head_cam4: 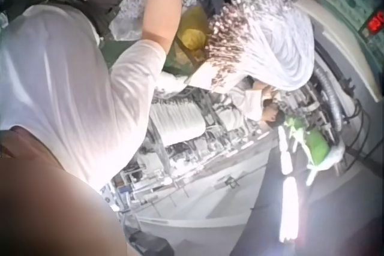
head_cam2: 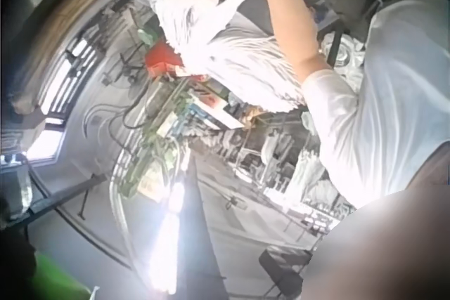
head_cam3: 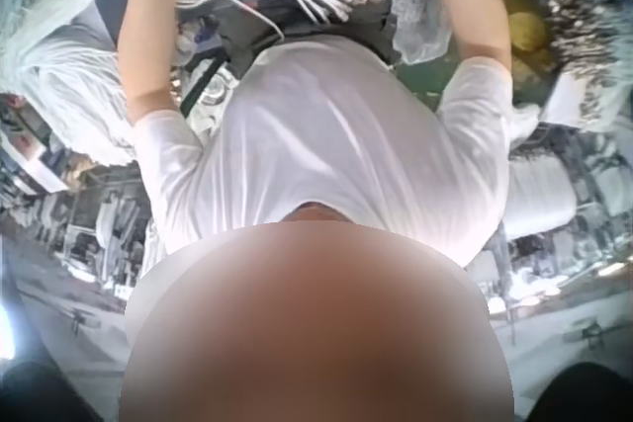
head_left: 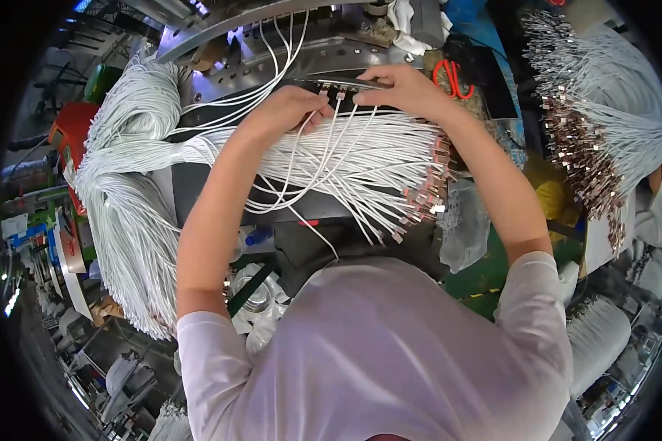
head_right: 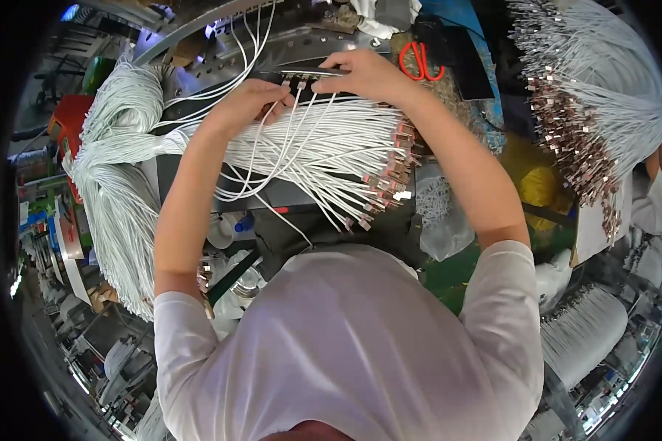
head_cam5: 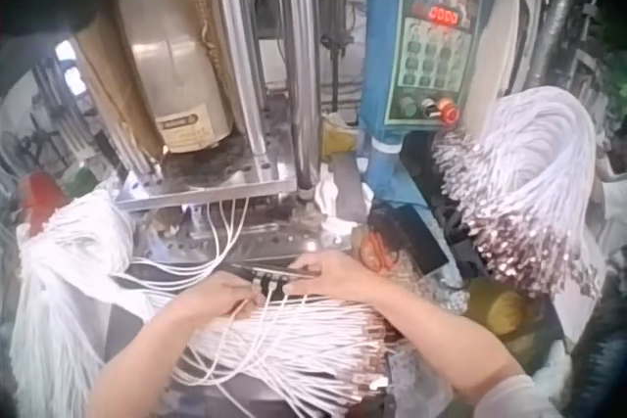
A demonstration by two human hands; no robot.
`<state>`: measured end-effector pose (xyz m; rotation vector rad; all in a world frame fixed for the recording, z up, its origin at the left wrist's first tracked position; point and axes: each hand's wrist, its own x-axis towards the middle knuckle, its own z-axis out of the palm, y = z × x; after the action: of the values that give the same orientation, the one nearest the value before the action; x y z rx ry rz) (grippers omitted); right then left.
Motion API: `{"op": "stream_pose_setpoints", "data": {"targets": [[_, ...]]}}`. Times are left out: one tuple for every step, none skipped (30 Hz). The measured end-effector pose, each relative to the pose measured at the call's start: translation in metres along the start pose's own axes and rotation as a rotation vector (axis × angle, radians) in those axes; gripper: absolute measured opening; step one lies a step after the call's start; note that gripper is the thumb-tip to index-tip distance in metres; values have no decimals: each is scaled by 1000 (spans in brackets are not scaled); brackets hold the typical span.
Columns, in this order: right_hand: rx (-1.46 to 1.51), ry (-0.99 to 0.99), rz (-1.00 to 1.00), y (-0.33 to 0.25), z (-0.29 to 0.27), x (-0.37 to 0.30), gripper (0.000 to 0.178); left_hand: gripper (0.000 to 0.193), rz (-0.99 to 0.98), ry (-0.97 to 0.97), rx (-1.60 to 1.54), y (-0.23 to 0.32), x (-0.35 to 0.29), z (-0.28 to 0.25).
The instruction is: The person organizes bundles of electrical wires by hand, then feeds them into a processing machine at a workstation.
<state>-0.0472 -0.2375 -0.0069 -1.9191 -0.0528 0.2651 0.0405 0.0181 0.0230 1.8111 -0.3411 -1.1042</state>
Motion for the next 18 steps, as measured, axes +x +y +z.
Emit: {"op": "stream_pose_setpoints", "data": {"targets": [[-70, 16, -13, -1, 0, 1, 35, 38, 42, -7, 114, 0, -2, -1], [-142, 49, -47, -3, 0, 3, 33, 35, 58, 105, 429, 2, -1, -5], [-152, 23, 13, -4, 1, 7, 33, 35, 2, 101, 440, 4, 1, -9], [-411, 192, -147, -6, 0, 13, 31, 31, 257, 379, 764, 6, 6, -14], [-684, 329, -270, -8, 1, 21, 29, 26, 473, 649, 1098, 7, 10, -19], [-745, 456, -407, -12, -1, 33, 22, 26, 509, 664, 1076, 10, 21, -25], [-726, 464, -491, -16, -1, 45, 22, 22, 783, 869, 1183, 12, 33, -29], [-730, 564, -545, -21, -4, 63, 24, 19, 1074, 1041, 1307, 14, 45, -33], [-717, 590, -531, -26, -5, 77, 25, 19, 1055, 1078, 1273, 14, 56, -35], [-697, 612, -517, -29, -4, 91, 26, 22, 957, 1014, 1264, 13, 65, -37], [-692, 633, -506, -34, -4, 105, 27, 25, 869, 961, 1256, 14, 74, -38], [-682, 653, -507, -38, -5, 118, 28, 28, 786, 911, 1246, 15, 81, -41], [-672, 677, -501, -42, -6, 129, 29, 31, 703, 858, 1235, 17, 84, -44], [-668, 689, -499, -45, -6, 138, 30, 34, 622, 804, 1224, 19, 85, -47], [-665, 700, -494, -48, -6, 144, 31, 37, 542, 749, 1212, 22, 84, -51], [-665, 709, -490, -50, -6, 150, 32, 37, 539, 752, 1215, 25, 80, -55], [-666, 718, -486, -50, -6, 154, 32, 37, 644, 721, 1134, 28, 74, -57], [-668, 724, -483, -51, -5, 156, 33, 37, 745, 693, 1050, 30, 66, -58]]}}
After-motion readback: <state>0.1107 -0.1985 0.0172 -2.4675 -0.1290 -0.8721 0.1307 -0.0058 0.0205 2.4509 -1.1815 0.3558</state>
